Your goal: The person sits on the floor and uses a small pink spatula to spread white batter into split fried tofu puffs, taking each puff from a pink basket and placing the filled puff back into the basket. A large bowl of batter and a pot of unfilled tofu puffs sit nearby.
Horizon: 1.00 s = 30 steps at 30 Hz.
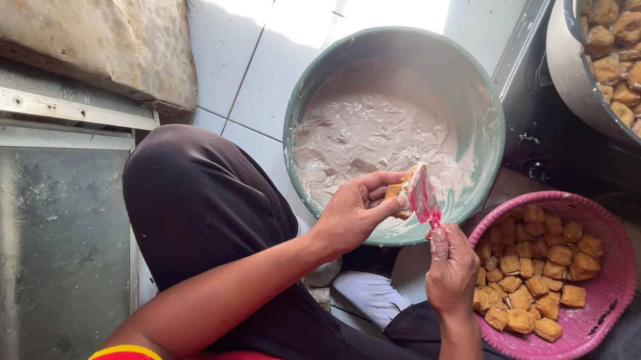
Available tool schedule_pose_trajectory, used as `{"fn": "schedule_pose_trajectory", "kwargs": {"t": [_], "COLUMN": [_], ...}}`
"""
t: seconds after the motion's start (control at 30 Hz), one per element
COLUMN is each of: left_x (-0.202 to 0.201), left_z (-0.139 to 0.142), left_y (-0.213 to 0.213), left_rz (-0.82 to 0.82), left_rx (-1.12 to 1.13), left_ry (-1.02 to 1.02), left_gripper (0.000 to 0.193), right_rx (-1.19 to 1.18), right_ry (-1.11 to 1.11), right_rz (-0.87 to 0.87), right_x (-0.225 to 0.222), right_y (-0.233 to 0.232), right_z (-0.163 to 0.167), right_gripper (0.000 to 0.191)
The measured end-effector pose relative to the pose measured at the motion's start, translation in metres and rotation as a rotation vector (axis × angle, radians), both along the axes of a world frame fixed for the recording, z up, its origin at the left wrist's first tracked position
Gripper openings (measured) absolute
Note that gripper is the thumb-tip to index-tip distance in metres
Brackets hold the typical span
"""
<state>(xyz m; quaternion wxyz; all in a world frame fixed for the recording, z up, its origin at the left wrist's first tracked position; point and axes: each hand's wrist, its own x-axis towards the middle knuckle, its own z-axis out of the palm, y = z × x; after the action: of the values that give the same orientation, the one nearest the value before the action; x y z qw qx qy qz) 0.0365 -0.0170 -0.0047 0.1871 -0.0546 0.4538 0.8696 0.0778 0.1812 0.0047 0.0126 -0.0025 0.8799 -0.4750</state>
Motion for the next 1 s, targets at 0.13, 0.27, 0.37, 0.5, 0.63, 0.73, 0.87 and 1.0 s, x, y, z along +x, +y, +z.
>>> {"fn": "schedule_pose_trajectory", "kwargs": {"t": [0.13,0.27,0.37,0.5,0.63,0.73,0.87,1.0], "left_x": [0.0,0.004,0.003,0.003,0.003,-0.002,-0.014,-0.022], "left_z": [0.003,0.011,0.019,0.027,0.037,0.048,0.064,0.072], "left_y": [-0.006,-0.007,-0.005,-0.007,-0.007,-0.015,-0.036,-0.046], "left_rz": [-0.038,-0.068,-0.006,0.053,0.111,0.195,0.213,0.12], "left_rx": [0.025,-0.21,-0.414,-0.482,-0.62,-0.738,-1.038,-1.387], "left_ry": [0.048,0.283,0.316,0.29,0.265,0.399,0.811,0.987], "left_gripper": [0.054,0.063,0.06,0.056,0.04,0.035,0.036,0.042], "right_rx": [0.171,0.223,0.26,0.328,0.381,0.384,0.268,0.326], "right_ry": [0.13,0.176,0.261,0.356,0.45,0.389,0.269,0.39], "right_rz": [-0.042,-0.093,-0.094,-0.091,-0.052,-0.063,-0.166,-0.043], "right_x": [-0.007,-0.006,-0.002,0.007,0.012,0.007,0.005,0.016], "right_y": [0.005,0.008,0.007,0.004,0.003,0.013,0.024,0.013], "right_z": [0.013,0.02,0.024,0.027,0.025,0.026,0.035,0.05], "right_gripper": [0.02,0.018,0.019,0.021,0.022,0.022,0.022,0.023]}}
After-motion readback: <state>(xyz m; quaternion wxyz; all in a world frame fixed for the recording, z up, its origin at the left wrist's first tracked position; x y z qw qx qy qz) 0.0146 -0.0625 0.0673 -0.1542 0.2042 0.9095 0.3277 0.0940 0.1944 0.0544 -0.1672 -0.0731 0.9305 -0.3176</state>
